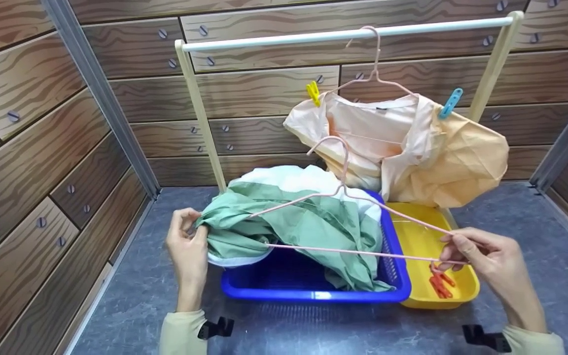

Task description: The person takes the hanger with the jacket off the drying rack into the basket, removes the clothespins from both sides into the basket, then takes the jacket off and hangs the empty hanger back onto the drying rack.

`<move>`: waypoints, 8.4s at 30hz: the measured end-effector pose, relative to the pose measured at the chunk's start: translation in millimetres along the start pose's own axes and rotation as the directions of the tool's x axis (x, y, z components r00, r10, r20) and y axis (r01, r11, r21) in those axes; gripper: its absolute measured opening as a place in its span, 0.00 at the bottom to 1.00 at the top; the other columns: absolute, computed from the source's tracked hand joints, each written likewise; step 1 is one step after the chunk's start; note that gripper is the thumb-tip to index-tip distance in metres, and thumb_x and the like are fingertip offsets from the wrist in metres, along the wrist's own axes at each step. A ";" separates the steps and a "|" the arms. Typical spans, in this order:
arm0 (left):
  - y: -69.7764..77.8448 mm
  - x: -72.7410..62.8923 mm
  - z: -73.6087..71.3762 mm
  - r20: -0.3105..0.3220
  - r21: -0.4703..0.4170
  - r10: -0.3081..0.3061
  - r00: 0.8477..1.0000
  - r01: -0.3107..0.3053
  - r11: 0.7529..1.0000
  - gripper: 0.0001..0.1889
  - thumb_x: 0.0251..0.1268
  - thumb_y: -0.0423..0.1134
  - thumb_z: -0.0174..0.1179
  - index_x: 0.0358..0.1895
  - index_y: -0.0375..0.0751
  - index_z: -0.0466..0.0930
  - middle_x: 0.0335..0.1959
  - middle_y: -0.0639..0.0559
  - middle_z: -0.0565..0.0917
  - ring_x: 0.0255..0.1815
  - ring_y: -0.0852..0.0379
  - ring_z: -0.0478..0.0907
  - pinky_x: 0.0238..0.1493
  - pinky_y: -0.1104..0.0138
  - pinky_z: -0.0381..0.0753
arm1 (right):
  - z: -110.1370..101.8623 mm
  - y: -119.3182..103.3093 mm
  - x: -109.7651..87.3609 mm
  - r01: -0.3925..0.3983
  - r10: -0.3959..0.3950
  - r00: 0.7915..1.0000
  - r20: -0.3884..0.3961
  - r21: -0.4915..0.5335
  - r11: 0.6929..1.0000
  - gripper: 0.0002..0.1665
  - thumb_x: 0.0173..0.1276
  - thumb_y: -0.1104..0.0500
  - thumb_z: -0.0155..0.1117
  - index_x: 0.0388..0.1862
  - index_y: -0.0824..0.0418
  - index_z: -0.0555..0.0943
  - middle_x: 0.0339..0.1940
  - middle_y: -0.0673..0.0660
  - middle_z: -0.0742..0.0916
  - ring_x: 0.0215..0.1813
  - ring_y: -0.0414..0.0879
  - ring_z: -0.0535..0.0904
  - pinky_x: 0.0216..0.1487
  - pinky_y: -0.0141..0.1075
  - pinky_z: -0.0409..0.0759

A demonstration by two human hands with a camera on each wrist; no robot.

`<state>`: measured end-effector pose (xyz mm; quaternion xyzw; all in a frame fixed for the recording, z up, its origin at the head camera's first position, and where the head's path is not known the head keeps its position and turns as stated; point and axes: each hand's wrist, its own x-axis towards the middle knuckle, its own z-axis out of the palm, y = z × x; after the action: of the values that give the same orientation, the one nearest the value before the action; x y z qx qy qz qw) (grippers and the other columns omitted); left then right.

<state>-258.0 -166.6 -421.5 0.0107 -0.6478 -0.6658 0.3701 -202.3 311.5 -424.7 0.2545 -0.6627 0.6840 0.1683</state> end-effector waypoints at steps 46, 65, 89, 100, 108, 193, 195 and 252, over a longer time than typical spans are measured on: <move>-14.3 -0.2 4.4 0.221 -0.078 -0.391 0.893 0.416 0.906 0.15 0.60 0.19 0.49 0.48 0.22 0.81 0.44 0.42 0.83 0.43 0.56 0.77 0.41 0.70 0.77 | -11.6 13.0 0.3 0.035 -0.029 0.979 -0.204 0.024 0.999 0.09 0.71 0.79 0.48 0.40 0.87 0.76 0.25 0.67 0.84 0.22 0.51 0.84 0.23 0.37 0.81; -9.1 -27.3 22.7 0.732 0.033 0.001 0.682 -0.037 0.999 0.19 0.57 0.16 0.53 0.44 0.37 0.87 0.45 0.48 0.86 0.51 0.51 0.80 0.56 0.63 0.75 | -11.0 -4.0 -0.4 -0.044 0.026 0.973 -0.228 -0.073 0.996 0.10 0.72 0.74 0.52 0.42 0.84 0.78 0.26 0.63 0.84 0.26 0.46 0.82 0.28 0.32 0.82; -14.1 -66.1 62.7 0.931 0.262 -0.118 0.346 -0.407 0.875 0.15 0.66 0.31 0.58 0.52 0.48 0.86 0.49 0.60 0.85 0.53 0.63 0.78 0.57 0.66 0.73 | -2.7 -2.8 4.9 -0.044 0.026 0.982 -0.188 -0.093 0.995 0.10 0.71 0.74 0.55 0.43 0.83 0.78 0.26 0.62 0.83 0.29 0.44 0.81 0.30 0.31 0.82; 2.1 -30.2 30.0 0.931 0.156 -0.040 0.363 -0.294 0.943 0.13 0.59 0.29 0.67 0.48 0.43 0.87 0.49 0.53 0.85 0.53 0.58 0.79 0.57 0.60 0.75 | -6.6 -2.5 6.9 -0.034 0.015 0.981 -0.192 -0.093 0.995 0.10 0.71 0.74 0.54 0.43 0.84 0.78 0.26 0.62 0.84 0.28 0.43 0.82 0.28 0.31 0.82; 0.5 25.4 1.9 0.866 0.252 -0.154 0.476 -0.150 0.956 0.16 0.60 0.32 0.67 0.53 0.43 0.84 0.51 0.48 0.84 0.53 0.45 0.79 0.52 0.57 0.79 | -7.3 -0.5 9.3 -0.052 0.030 0.984 -0.176 -0.124 0.991 0.10 0.71 0.73 0.55 0.44 0.82 0.79 0.26 0.61 0.84 0.29 0.44 0.82 0.30 0.32 0.83; -62.8 186.7 67.1 0.215 -0.074 -0.182 0.959 0.202 0.977 0.12 0.66 0.24 0.59 0.52 0.24 0.78 0.42 0.40 0.79 0.38 0.52 0.78 0.31 0.71 0.80 | 29.1 -28.6 121.1 -0.025 -0.074 0.971 -0.226 -0.404 0.915 0.12 0.73 0.65 0.59 0.41 0.76 0.83 0.19 0.59 0.79 0.19 0.43 0.72 0.19 0.29 0.71; -65.4 187.9 68.7 0.197 -0.042 -0.170 0.965 0.182 0.982 0.12 0.66 0.24 0.59 0.51 0.24 0.79 0.41 0.41 0.80 0.37 0.53 0.77 0.31 0.71 0.80 | 33.8 -31.6 138.0 -0.002 -0.101 0.972 -0.211 -0.438 0.899 0.12 0.73 0.65 0.60 0.40 0.75 0.84 0.20 0.57 0.79 0.20 0.41 0.72 0.20 0.28 0.72; -90.8 159.6 35.4 0.392 0.543 -0.085 0.916 -0.156 0.825 0.04 0.64 0.29 0.60 0.40 0.33 0.83 0.39 0.41 0.84 0.43 0.45 0.79 0.49 0.55 0.74 | 50.2 30.9 180.0 0.018 0.152 0.972 0.177 -0.706 0.708 0.16 0.69 0.66 0.64 0.55 0.66 0.82 0.44 0.61 0.86 0.41 0.51 0.81 0.45 0.42 0.79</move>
<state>-434.8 -227.6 -420.6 -0.0289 -0.8769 -0.4251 0.2225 -360.1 240.4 -347.6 0.2217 -0.8962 0.3529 0.1524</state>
